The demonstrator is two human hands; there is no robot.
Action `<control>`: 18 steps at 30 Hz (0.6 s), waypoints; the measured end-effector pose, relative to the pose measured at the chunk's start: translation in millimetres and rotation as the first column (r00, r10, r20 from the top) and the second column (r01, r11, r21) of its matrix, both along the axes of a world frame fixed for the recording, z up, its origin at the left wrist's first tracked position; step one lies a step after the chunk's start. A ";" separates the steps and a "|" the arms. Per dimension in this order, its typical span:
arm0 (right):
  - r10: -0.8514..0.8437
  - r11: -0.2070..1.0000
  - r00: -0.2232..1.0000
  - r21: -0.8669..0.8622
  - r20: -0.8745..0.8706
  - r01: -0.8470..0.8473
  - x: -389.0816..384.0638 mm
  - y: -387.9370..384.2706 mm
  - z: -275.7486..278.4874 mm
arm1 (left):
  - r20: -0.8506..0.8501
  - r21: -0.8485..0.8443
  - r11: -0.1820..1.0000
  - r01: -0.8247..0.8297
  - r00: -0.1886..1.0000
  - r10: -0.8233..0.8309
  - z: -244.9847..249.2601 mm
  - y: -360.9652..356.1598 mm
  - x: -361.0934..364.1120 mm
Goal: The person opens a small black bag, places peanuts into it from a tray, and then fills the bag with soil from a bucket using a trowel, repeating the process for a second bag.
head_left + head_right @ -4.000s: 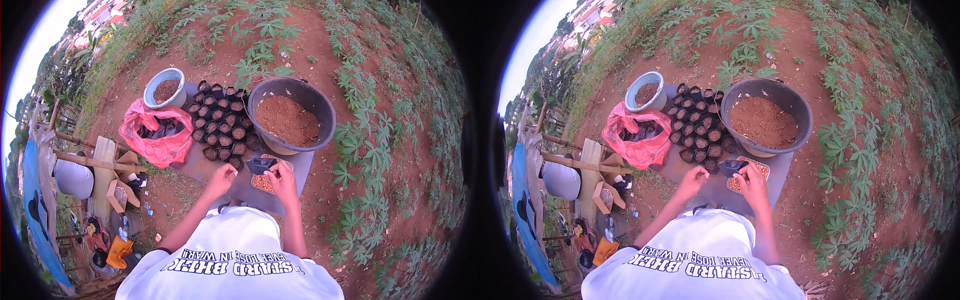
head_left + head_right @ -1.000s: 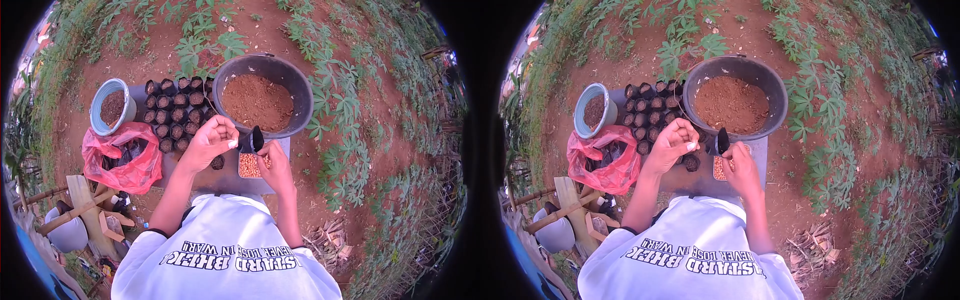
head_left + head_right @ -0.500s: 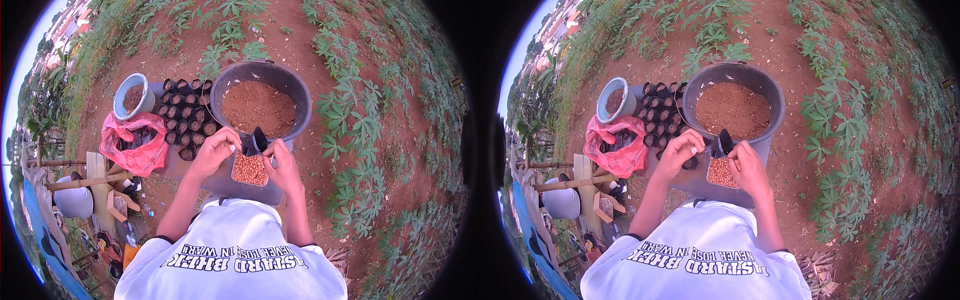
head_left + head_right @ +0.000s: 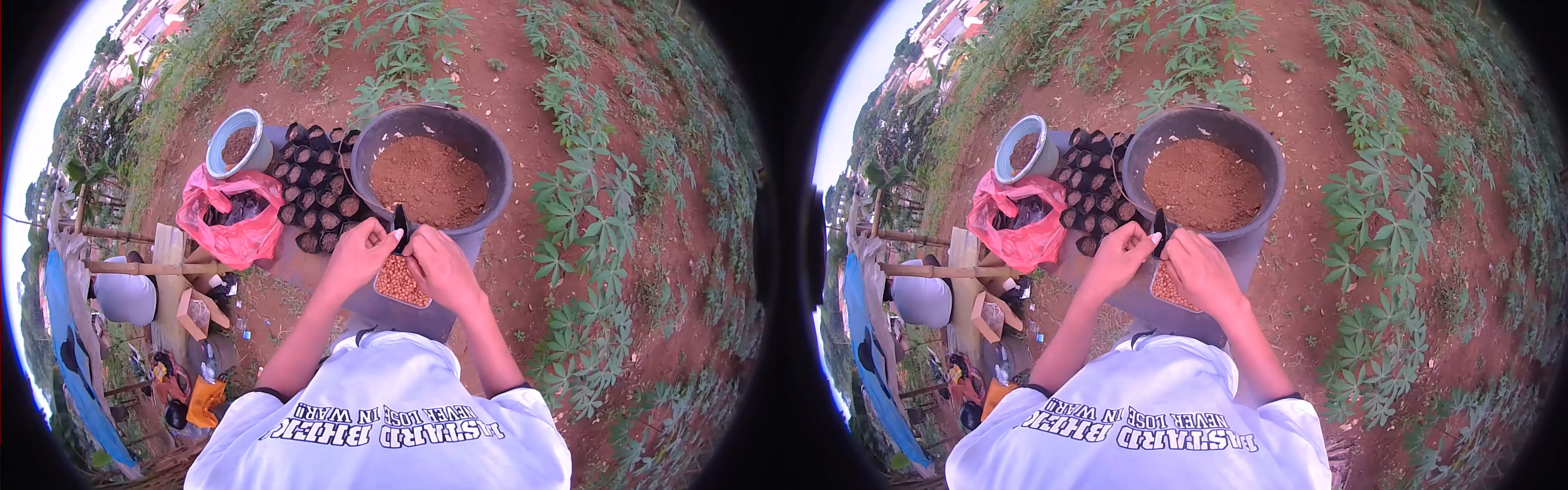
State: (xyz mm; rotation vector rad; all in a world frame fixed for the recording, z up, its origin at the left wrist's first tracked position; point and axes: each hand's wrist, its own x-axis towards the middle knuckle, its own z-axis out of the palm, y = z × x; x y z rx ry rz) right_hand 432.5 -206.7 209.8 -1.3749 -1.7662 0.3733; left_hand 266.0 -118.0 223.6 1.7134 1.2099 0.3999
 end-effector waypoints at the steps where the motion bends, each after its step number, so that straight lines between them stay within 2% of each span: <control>1: 0.021 1.000 1.000 0.008 0.021 -0.021 -2.1 2.3 -0.5 | -0.044 0.035 0.999 -0.006 0.999 0.008 -1.2 0.2 -2.5; 4: 0.053 0.998 0.998 0.019 0.023 -0.053 -7.7 7.2 -3.0 | -0.087 0.104 0.994 -0.032 0.995 0.041 2.9 -1.0 -9.2; 6: 0.071 0.997 0.997 0.020 0.037 -0.072 -12.6 9.9 -4.0 | -0.081 0.092 0.995 -0.047 0.995 0.055 7.7 -1.2 -12.6; 8: 0.089 0.996 0.995 0.018 0.049 -0.089 -19.0 12.2 -4.6 | -0.183 0.100 0.994 -0.043 0.981 0.061 14.1 -1.2 -16.0; 9: 0.099 0.995 0.994 0.013 0.054 -0.100 -22.0 13.5 -4.1 | -0.181 0.094 0.994 -0.046 0.981 0.062 12.5 -1.1 -18.5; 11: 0.114 0.993 0.991 -0.001 0.064 -0.114 -27.9 16.9 -3.9 | -0.200 0.178 0.984 -0.026 0.978 0.062 9.7 -0.7 -23.4; 12: 0.122 0.993 0.990 -0.008 0.074 -0.122 -30.6 19.7 -4.0 | -0.194 0.171 0.985 -0.033 0.979 0.067 10.3 0.3 -25.9; 14: 0.146 0.989 0.985 -0.021 0.094 -0.144 -35.7 26.2 -2.0 | -0.306 0.167 0.986 -0.020 0.949 0.071 15.2 4.5 -31.5; 18: 0.192 0.981 0.975 -0.049 0.114 -0.188 -48.2 41.1 -2.8 | -0.347 0.101 0.991 -0.089 0.930 0.120 17.1 14.6 -49.6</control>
